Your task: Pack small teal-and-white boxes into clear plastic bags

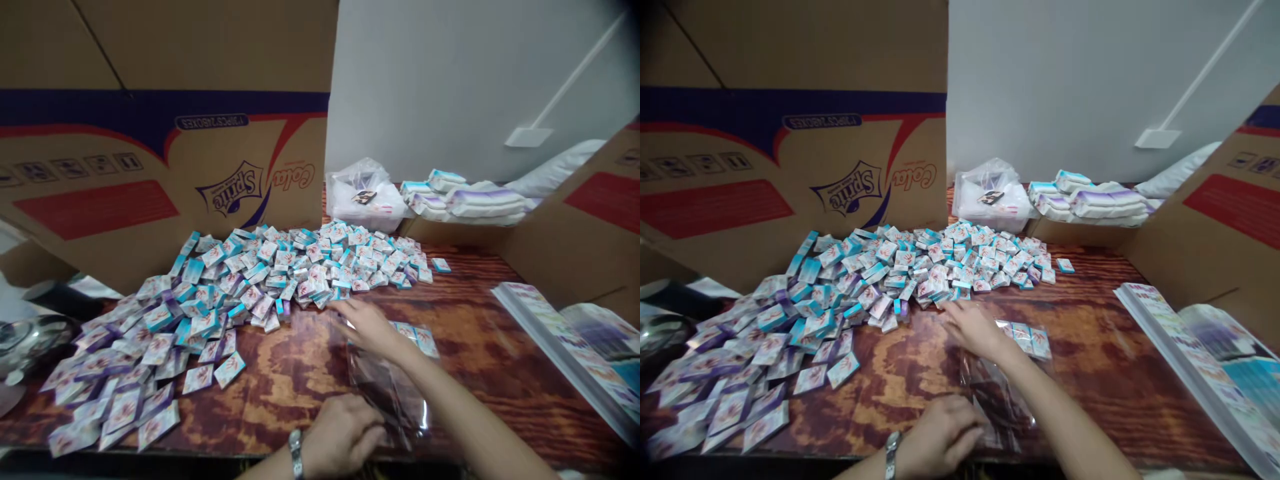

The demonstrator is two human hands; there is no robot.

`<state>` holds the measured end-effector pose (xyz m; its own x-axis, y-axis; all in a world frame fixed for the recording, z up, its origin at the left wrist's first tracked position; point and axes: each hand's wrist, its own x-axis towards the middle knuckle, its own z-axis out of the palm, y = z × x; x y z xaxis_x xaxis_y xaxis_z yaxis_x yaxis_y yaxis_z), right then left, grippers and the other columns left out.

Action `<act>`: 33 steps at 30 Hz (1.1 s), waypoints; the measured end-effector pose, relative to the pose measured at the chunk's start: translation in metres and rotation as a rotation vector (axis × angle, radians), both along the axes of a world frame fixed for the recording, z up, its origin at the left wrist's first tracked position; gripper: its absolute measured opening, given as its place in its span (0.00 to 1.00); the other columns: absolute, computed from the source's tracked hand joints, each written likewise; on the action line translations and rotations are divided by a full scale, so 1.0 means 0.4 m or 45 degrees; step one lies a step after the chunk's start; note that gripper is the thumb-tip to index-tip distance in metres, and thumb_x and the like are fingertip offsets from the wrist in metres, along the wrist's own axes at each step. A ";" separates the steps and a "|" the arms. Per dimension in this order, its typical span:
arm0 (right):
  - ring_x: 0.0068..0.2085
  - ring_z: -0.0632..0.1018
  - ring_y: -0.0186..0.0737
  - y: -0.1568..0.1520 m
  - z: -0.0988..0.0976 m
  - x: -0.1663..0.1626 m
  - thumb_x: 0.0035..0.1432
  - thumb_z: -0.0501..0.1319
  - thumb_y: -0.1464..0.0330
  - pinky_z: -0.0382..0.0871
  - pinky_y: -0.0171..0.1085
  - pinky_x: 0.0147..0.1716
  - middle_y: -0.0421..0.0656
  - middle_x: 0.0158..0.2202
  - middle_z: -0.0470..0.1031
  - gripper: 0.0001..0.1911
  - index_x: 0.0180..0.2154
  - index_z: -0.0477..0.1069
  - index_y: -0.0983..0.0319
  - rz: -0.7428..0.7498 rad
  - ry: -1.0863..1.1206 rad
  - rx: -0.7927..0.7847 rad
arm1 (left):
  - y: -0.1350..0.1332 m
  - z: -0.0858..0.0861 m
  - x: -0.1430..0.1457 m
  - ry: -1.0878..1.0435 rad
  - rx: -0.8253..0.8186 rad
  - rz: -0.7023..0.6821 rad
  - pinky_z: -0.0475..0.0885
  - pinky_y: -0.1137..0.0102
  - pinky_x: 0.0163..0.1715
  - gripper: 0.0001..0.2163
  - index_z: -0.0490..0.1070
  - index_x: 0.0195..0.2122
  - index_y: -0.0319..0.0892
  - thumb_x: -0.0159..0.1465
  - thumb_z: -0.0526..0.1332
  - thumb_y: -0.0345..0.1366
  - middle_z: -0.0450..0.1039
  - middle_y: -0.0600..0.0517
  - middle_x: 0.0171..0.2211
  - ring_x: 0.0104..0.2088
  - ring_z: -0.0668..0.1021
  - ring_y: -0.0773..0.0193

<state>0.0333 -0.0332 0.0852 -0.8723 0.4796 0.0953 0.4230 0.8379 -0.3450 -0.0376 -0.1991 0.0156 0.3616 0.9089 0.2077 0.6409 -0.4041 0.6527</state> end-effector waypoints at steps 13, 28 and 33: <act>0.52 0.66 0.50 0.084 -0.199 -0.215 0.61 0.51 0.71 0.65 0.44 0.46 0.54 0.54 0.63 0.25 0.60 0.56 0.55 0.000 -0.324 0.376 | 0.242 -0.040 -0.362 0.846 0.165 0.939 0.70 0.61 0.41 0.19 0.58 0.57 0.40 0.64 0.51 0.28 0.64 0.40 0.53 0.47 0.70 0.54; 0.54 0.65 0.51 0.049 -0.216 -0.132 0.57 0.58 0.69 0.62 0.48 0.51 0.57 0.55 0.61 0.29 0.60 0.56 0.62 0.067 -0.063 0.219 | 0.131 -0.068 -0.314 0.720 0.213 0.769 0.55 0.49 0.57 0.17 0.62 0.53 0.37 0.63 0.50 0.27 0.65 0.41 0.54 0.60 0.58 0.48; 0.48 0.70 0.48 0.035 -0.214 -0.151 0.59 0.48 0.78 0.67 0.47 0.46 0.55 0.49 0.66 0.29 0.61 0.53 0.60 0.125 -0.209 0.318 | 0.134 -0.074 -0.314 0.583 0.191 0.770 0.51 0.48 0.59 0.15 0.64 0.51 0.34 0.63 0.50 0.28 0.69 0.39 0.49 0.59 0.61 0.48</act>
